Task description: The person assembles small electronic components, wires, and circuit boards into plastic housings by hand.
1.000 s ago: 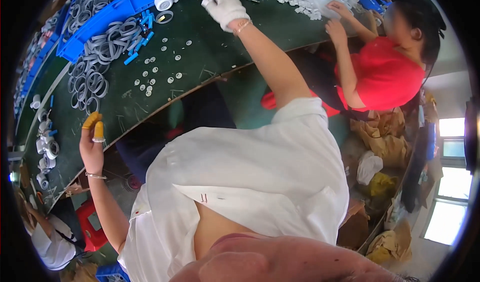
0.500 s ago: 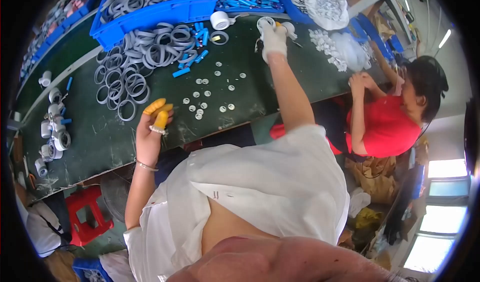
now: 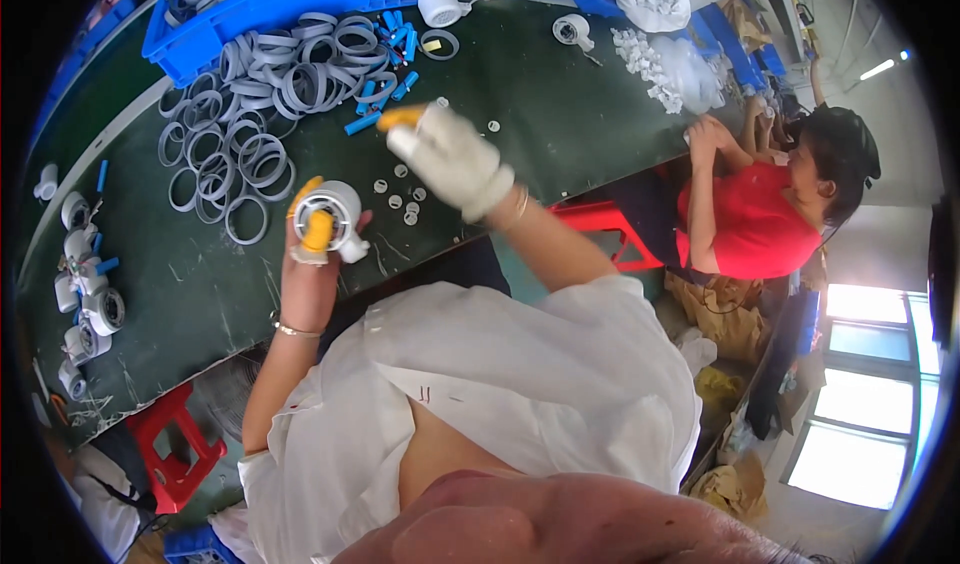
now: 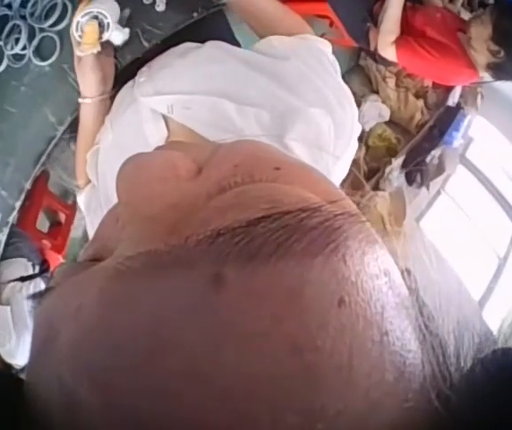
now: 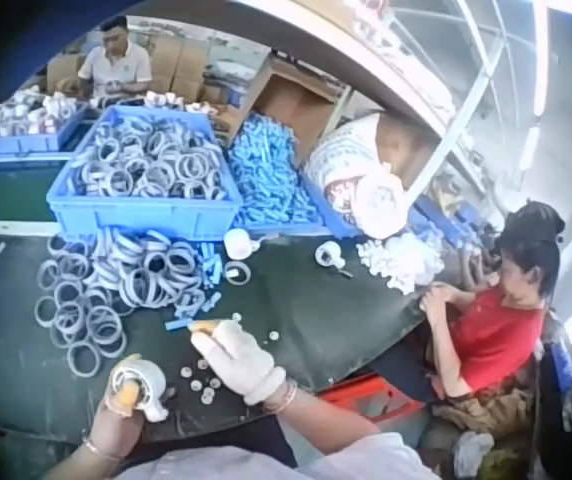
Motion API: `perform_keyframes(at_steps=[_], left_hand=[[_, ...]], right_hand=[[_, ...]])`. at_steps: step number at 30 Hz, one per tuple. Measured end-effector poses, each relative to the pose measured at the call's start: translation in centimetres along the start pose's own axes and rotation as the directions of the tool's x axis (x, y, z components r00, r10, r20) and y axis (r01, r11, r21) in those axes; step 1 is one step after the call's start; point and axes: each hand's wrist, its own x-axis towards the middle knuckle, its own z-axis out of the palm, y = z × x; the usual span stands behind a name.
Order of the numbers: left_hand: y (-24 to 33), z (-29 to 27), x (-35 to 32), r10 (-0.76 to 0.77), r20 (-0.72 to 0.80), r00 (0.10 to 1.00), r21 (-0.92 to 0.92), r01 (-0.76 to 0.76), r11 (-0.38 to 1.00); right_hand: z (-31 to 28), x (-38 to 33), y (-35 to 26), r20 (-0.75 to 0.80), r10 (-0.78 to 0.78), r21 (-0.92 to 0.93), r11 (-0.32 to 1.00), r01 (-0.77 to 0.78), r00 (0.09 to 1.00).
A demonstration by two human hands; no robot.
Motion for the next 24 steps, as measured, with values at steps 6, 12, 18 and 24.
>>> perform_keyframes(at_steps=[6,12,18,24], left_hand=[[0.5,-0.7,-0.6,0.175,-0.056,0.983,0.01,-0.175,0.985],[0.3,0.6,-0.6,0.161,-0.106,0.981,0.162,-0.143,0.976],[0.7,1.3,-0.2,0.088,-0.123,0.989,0.356,-0.039,0.934],[-0.1,3.0,1.1,0.067,-0.116,0.991,0.309,-0.028,0.951]], right_hand=[[-0.4,5.0,1.9,0.094,0.184,0.073,0.979,-0.191,0.978],[0.7,4.2,3.7,0.26,-0.129,-0.121,0.979,0.164,0.957],[-3.9,-1.4,7.8,0.243,-0.124,-0.102,0.983,0.153,0.962],[-4.9,-3.6,9.2,-0.279,0.116,-0.016,0.992,-0.125,0.953]])
